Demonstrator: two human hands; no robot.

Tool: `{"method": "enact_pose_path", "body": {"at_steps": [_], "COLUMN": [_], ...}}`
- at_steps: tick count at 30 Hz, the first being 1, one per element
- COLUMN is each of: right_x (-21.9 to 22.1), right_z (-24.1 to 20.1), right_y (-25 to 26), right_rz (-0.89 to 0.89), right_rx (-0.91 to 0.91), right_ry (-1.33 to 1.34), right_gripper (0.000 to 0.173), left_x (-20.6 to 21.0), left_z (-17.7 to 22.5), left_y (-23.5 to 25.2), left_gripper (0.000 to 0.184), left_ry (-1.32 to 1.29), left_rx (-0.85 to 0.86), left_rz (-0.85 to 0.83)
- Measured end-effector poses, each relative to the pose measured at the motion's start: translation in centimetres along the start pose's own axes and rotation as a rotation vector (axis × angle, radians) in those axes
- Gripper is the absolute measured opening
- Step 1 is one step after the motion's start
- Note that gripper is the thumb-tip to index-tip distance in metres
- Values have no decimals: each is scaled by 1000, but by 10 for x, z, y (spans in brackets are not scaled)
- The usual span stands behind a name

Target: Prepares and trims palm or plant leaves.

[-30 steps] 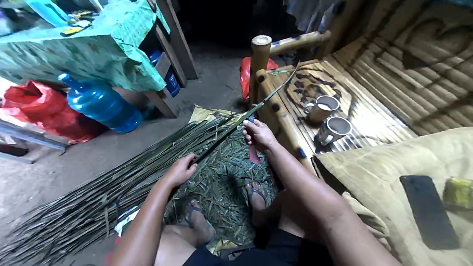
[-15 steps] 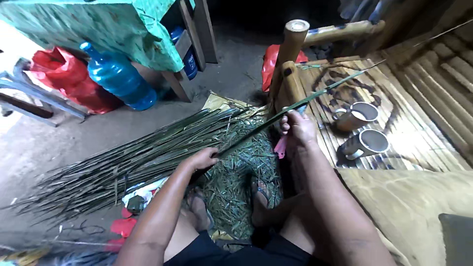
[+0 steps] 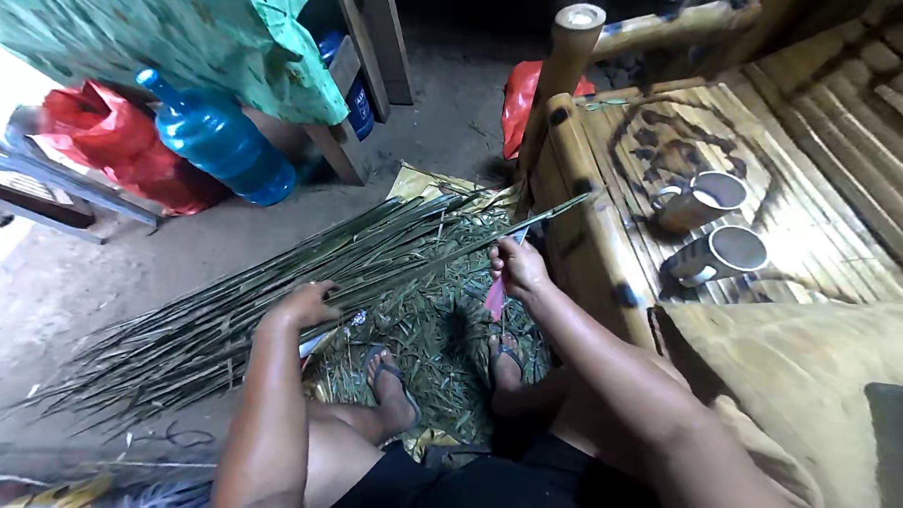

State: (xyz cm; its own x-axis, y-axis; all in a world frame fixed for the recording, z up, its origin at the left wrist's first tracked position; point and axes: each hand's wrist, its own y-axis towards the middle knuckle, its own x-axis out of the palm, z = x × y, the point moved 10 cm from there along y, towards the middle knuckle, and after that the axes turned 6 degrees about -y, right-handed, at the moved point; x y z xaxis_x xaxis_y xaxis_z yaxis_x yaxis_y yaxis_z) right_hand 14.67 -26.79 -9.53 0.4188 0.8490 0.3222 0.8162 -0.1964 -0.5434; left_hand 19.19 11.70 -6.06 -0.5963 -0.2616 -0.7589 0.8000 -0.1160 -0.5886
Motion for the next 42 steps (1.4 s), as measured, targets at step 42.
{"method": "enact_pose_path", "body": {"at_steps": [42], "right_x": [28], "right_z": [-6], "right_y": [-35], "right_rz": [-230], "right_rx": [59], "right_ry": [-197], "right_gripper": [33], "left_x": [51], "left_z": [195], "left_y": [-11], "left_gripper": [28], "left_ry": [-834], "left_rx": [418], "left_rz": [-186]}}
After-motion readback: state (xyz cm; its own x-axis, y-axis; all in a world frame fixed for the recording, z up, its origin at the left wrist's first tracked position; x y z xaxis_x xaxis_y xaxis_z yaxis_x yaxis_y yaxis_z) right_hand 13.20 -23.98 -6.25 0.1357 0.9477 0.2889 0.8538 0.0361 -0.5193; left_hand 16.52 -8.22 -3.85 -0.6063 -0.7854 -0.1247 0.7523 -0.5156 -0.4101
